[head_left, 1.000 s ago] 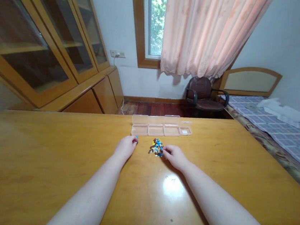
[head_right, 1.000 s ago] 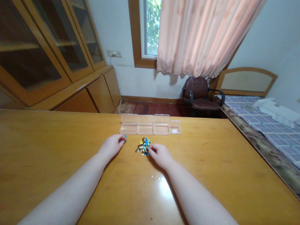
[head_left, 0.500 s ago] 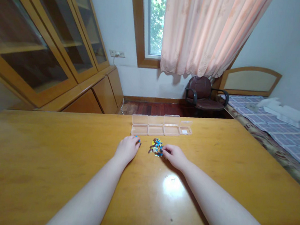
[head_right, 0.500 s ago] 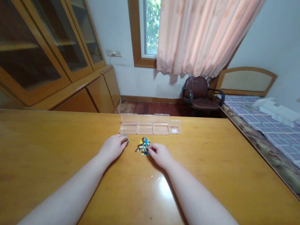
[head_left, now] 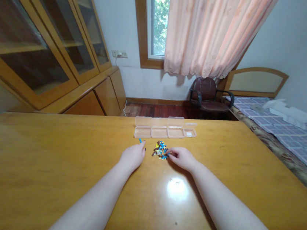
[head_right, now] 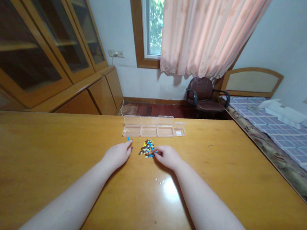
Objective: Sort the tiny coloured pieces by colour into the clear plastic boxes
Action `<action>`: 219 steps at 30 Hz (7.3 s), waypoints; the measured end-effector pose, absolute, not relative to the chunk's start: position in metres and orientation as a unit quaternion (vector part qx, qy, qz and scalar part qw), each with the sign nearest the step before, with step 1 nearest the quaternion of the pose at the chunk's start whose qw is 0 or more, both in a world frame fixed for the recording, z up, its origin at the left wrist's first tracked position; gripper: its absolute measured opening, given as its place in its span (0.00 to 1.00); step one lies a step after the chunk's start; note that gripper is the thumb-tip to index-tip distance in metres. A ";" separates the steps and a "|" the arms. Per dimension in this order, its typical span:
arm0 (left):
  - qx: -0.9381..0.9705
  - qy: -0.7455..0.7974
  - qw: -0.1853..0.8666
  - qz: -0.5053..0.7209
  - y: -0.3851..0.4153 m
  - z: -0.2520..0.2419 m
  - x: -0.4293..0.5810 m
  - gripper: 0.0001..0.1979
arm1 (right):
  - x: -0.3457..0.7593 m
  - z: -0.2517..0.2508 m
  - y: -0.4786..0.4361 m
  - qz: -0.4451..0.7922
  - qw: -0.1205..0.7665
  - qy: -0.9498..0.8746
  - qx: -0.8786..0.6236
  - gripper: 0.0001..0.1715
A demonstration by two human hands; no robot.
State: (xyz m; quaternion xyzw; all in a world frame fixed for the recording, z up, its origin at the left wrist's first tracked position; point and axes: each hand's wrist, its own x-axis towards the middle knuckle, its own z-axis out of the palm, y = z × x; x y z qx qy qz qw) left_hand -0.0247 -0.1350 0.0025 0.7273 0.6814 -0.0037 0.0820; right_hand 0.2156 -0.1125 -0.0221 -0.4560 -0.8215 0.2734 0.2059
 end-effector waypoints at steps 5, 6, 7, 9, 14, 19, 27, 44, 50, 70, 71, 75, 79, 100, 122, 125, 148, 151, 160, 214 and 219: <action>0.857 0.500 0.123 0.023 -0.152 0.009 -0.007 0.19 | 0.216 -0.024 -0.112 0.268 0.172 -0.852 -0.415 0.14; 0.863 0.488 0.128 0.017 -0.154 0.008 -0.005 0.19 | 0.216 -0.025 -0.112 0.265 0.167 -0.856 -0.411 0.15; 0.866 0.483 0.131 0.013 -0.155 0.007 -0.003 0.19 | 0.216 -0.025 -0.112 0.262 0.163 -0.858 -0.409 0.14; 0.863 0.487 0.134 0.009 -0.154 0.005 -0.002 0.19 | 0.215 -0.025 -0.111 0.257 0.155 -0.859 -0.415 0.14; 0.845 0.516 0.141 0.016 -0.148 -0.001 -0.007 0.19 | 0.214 -0.023 -0.113 0.224 0.144 -0.860 -0.435 0.11; 0.845 0.511 0.154 0.030 -0.148 0.000 -0.005 0.19 | 0.211 -0.017 -0.116 0.183 0.130 -0.866 -0.447 0.11; 0.842 0.501 0.173 0.100 -0.153 0.007 0.004 0.17 | 0.202 -0.019 -0.123 0.305 0.228 -0.810 -0.447 0.10; 0.752 0.645 0.137 -0.013 -0.126 -0.002 -0.033 0.17 | 0.199 -0.027 -0.122 0.378 0.287 -0.737 -0.481 0.09; 0.702 0.704 0.112 -0.008 -0.111 -0.008 -0.058 0.18 | 0.202 -0.028 -0.119 0.344 0.273 -0.757 -0.484 0.10; 0.700 0.704 0.059 0.106 -0.124 0.006 -0.039 0.14 | 0.201 -0.024 -0.118 0.216 0.175 -0.856 -0.437 0.13; 0.723 0.677 0.077 0.113 -0.129 0.008 -0.031 0.13 | 0.201 -0.023 -0.118 0.215 0.173 -0.854 -0.442 0.12; 0.806 0.566 0.127 0.115 -0.145 0.007 -0.004 0.10 | 0.199 -0.022 -0.119 0.216 0.177 -0.839 -0.467 0.08; 0.836 0.525 0.104 0.121 -0.151 0.001 0.006 0.13 | 0.198 -0.024 -0.120 0.279 0.248 -0.790 -0.487 0.07; 0.769 0.627 0.033 0.121 -0.135 0.000 -0.023 0.08 | 0.206 -0.025 -0.116 0.307 0.283 -0.740 -0.527 0.10; 0.635 0.770 0.060 -0.009 -0.117 -0.002 -0.053 0.14 | 0.219 -0.024 -0.110 0.186 0.173 -0.832 -0.494 0.04; 0.655 0.753 0.058 0.019 -0.113 -0.008 -0.054 0.13 | 0.218 -0.024 -0.110 0.187 0.171 -0.836 -0.487 0.04; 0.698 0.715 0.026 0.024 -0.135 -0.011 -0.025 0.21 | 0.219 -0.015 -0.112 0.191 0.123 -0.830 -0.509 0.06; 0.703 0.710 0.037 0.033 -0.131 -0.005 -0.027 0.13 | 0.221 -0.013 -0.112 0.197 0.108 -0.835 -0.501 0.07; 0.759 0.641 0.081 0.085 -0.134 0.000 -0.021 0.10 | 0.214 -0.008 -0.125 0.210 0.084 -0.873 -0.432 0.07; 0.830 0.538 0.129 0.071 -0.138 -0.010 -0.016 0.24 | 0.207 -0.011 -0.126 0.202 0.108 -0.880 -0.416 0.11; 0.837 0.524 0.152 0.050 -0.137 -0.021 -0.015 0.29 | 0.207 -0.009 -0.126 0.203 0.107 -0.884 -0.407 0.11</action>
